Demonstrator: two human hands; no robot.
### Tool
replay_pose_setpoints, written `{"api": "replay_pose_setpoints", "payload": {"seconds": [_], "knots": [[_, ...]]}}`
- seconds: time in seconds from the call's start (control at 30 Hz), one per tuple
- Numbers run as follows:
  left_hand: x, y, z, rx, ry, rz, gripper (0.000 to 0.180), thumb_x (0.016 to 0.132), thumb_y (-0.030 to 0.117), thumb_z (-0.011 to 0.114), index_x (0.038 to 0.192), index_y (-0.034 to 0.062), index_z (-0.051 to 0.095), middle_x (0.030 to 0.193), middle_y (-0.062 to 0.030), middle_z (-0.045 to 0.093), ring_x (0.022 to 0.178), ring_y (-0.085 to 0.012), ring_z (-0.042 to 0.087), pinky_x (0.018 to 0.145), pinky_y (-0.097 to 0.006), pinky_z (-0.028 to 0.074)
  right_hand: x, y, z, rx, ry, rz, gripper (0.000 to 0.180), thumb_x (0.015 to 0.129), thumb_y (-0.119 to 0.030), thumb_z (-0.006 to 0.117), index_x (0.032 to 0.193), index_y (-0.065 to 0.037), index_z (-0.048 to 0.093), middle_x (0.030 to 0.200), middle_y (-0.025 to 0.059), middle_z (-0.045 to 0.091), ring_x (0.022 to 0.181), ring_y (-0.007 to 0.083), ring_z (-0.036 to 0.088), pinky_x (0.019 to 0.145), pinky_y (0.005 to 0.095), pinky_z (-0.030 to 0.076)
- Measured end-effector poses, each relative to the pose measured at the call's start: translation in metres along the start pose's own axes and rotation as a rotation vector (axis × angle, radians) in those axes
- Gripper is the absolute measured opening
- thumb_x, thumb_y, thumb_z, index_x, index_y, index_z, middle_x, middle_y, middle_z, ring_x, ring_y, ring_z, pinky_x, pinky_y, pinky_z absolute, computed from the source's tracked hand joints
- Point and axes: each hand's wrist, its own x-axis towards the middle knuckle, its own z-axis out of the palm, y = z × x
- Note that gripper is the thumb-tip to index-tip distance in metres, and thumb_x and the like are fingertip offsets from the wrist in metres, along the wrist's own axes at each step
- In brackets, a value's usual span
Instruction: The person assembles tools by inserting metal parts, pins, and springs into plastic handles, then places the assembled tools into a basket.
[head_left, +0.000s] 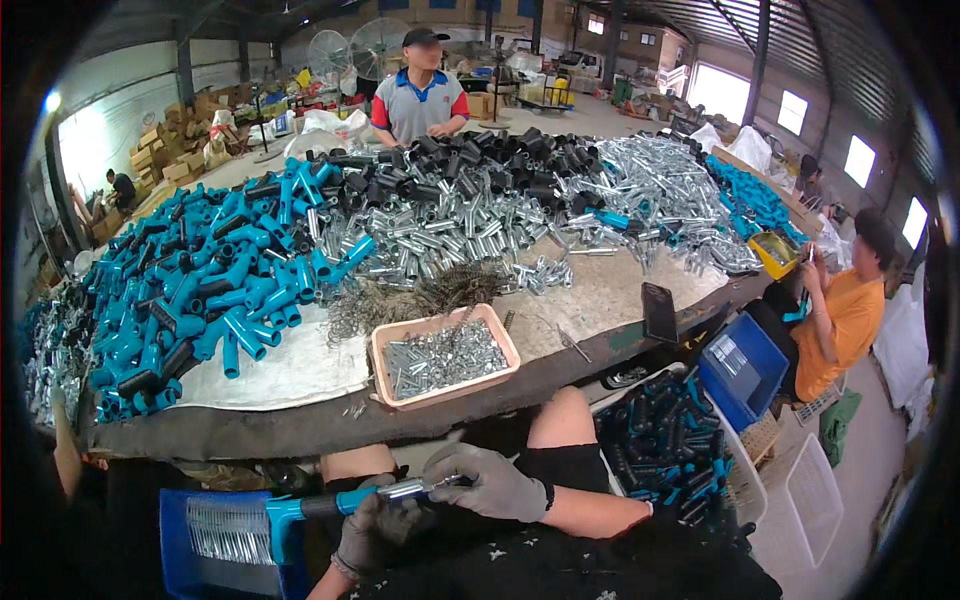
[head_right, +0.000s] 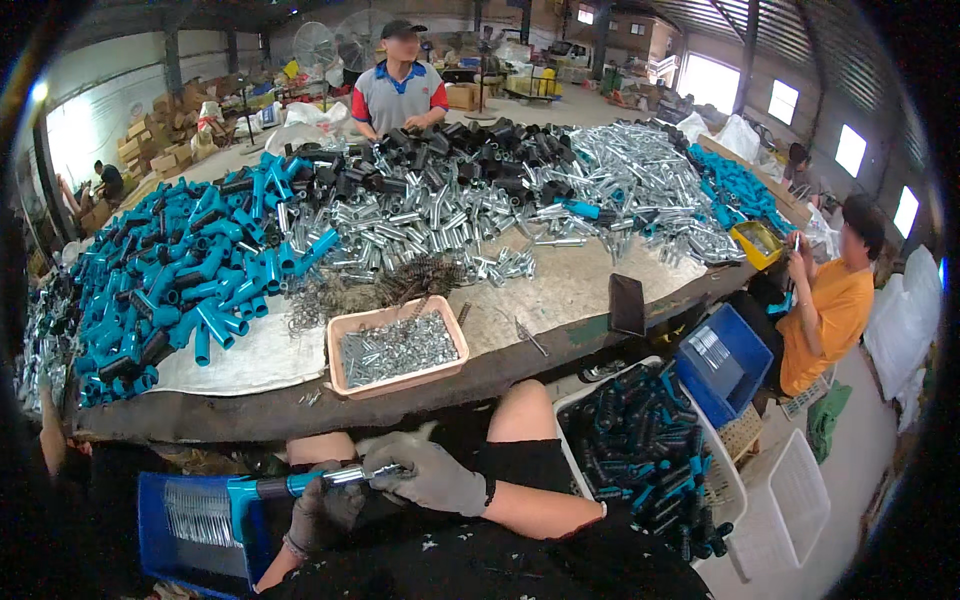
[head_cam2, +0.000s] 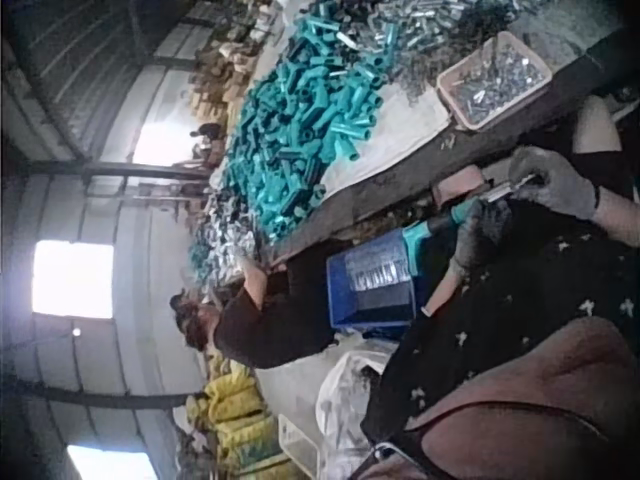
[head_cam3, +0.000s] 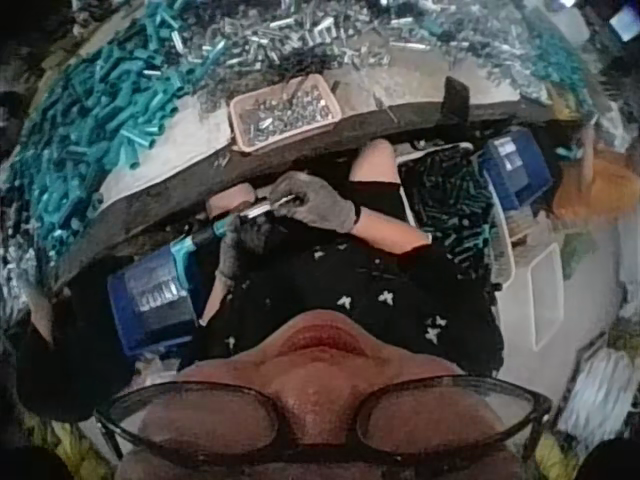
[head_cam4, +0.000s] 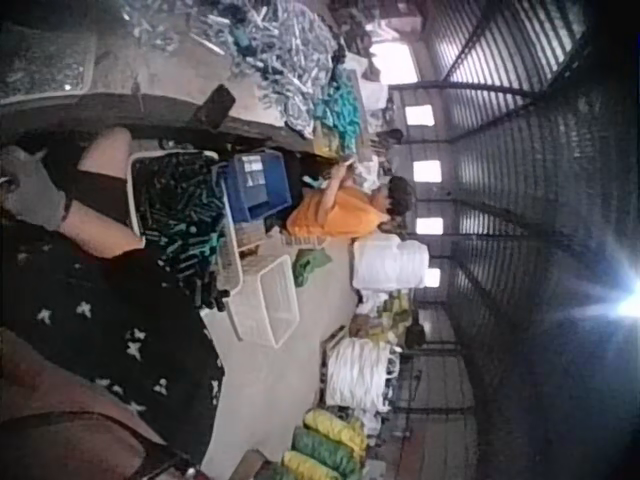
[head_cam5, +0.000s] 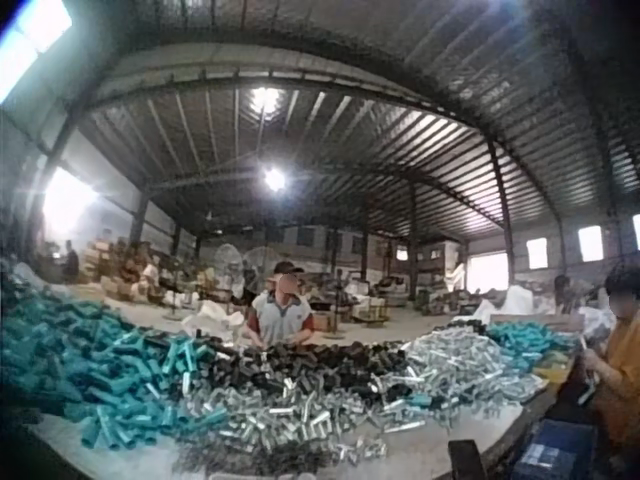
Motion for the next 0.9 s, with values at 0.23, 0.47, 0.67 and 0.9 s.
{"api": "replay_pose_setpoints", "payload": {"seconds": [0.23,0.47,0.67,0.9], "knots": [[-0.007,-0.010,-0.017,0.120,0.028,0.045,0.049,0.087,0.034,0.075,0.122,0.0051,0.056,0.125,-0.0114,0.062,0.114,-0.0234,0.060,0.099,-0.040,0.051,-0.015,0.000,0.012,-0.057,0.021,0.135,0.025,0.092,-0.015,0.071,0.114,-0.004,0.066,0.103,0.0121,0.068,0.088,0.0236,0.067,0.082,0.0334,0.053],[-0.017,-0.008,-0.013,0.379,-0.022,0.159,0.045,0.089,0.023,0.072,0.125,0.0035,0.052,0.118,-0.0199,0.065,0.096,-0.0263,0.069,0.087,-0.038,0.058,-0.033,0.011,0.008,0.173,-0.156,0.472,0.033,0.102,-0.023,0.058,0.127,-0.003,0.058,0.083,0.0065,0.065,0.074,0.0127,0.063,0.070,0.0307,0.052],[-0.016,-0.009,-0.014,0.404,-0.026,0.223,0.046,0.090,0.027,0.073,0.123,0.0025,0.053,0.117,-0.0185,0.067,0.098,-0.0260,0.069,0.089,-0.039,0.057,-0.030,0.024,0.029,0.133,-0.035,0.288,0.031,0.101,-0.031,0.058,0.102,-0.001,0.063,0.074,0.0081,0.063,0.064,0.0132,0.058,0.061,0.0315,0.049],[-0.015,-0.016,-0.027,0.395,0.009,0.224,0.043,0.091,0.029,0.072,0.120,0.0031,0.054,0.119,-0.0191,0.066,0.097,-0.0260,0.069,0.088,-0.040,0.058,-0.033,0.040,0.034,0.173,-0.029,0.286,0.032,0.100,-0.028,0.061,0.112,0.001,0.060,0.092,0.0090,0.065,0.079,0.0128,0.059,0.073,0.0300,0.050]]}}
